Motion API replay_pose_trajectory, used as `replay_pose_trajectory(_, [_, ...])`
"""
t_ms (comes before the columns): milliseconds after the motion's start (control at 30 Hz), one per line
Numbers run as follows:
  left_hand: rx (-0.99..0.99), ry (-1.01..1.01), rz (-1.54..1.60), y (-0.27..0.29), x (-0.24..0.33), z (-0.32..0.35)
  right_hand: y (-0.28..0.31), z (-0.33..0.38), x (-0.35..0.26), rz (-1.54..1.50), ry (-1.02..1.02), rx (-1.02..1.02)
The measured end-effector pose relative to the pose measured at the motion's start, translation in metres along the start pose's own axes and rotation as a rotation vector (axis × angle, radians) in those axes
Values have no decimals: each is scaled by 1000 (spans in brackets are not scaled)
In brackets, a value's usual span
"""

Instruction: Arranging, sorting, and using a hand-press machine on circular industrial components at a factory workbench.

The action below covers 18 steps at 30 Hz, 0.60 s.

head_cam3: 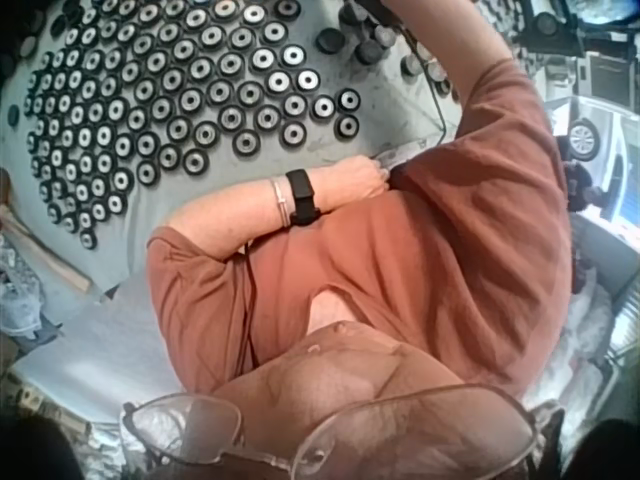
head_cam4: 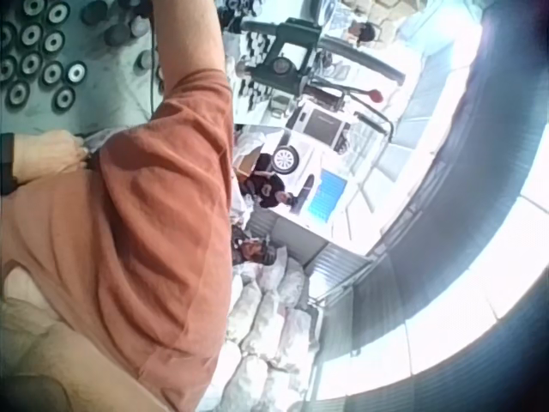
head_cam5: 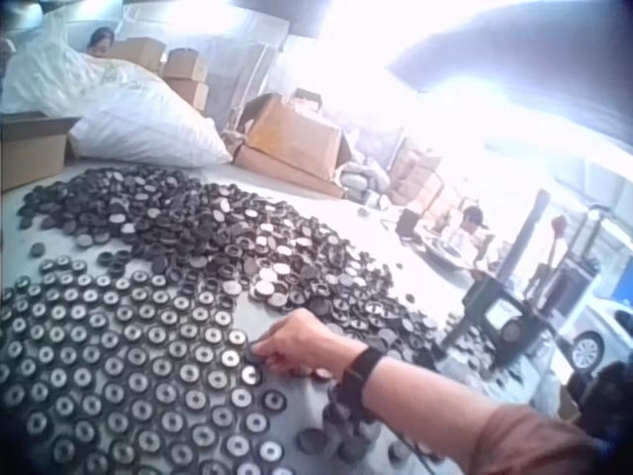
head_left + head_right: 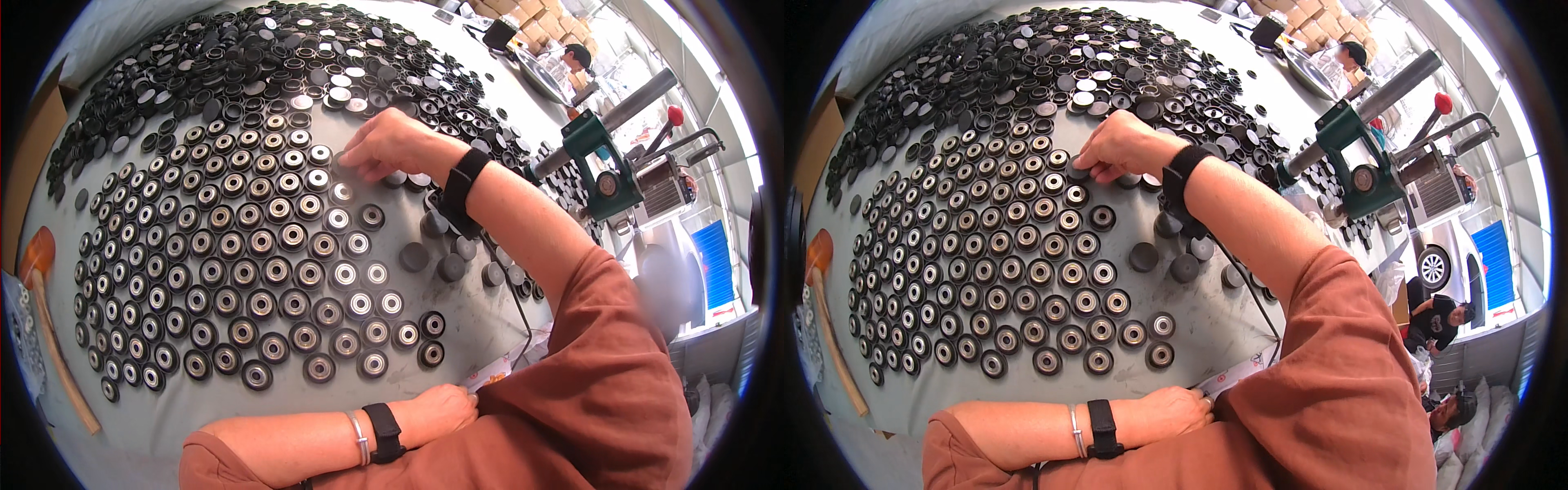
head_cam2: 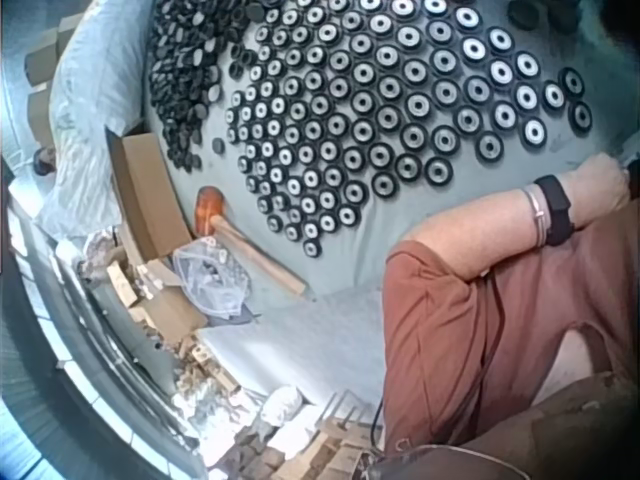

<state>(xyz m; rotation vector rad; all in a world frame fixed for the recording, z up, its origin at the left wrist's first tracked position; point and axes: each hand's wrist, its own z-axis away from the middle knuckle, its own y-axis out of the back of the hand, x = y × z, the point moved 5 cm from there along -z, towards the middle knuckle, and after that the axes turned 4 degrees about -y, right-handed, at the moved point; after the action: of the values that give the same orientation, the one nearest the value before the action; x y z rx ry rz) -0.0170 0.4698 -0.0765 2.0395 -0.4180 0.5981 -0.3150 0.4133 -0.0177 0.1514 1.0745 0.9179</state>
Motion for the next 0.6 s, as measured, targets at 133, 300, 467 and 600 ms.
replay_pose_trajectory(133, [-4, 17, 47, 1, -3, -4, 9, -11, 6, 58, -18, -7])
replay_pose_trajectory(300, [-95, 73, 136, 9, -4, -7, 6, -12, 5, 68, -91, -14])
replay_pose_trajectory(467, [-65, 157, 265, -1, -8, -3, -1, 0, -8, 416, 474, 215])
replay_pose_trajectory(600, [-186, 56, 180, 1, -6, -5, 9, 1, 4, 708, 529, 266])
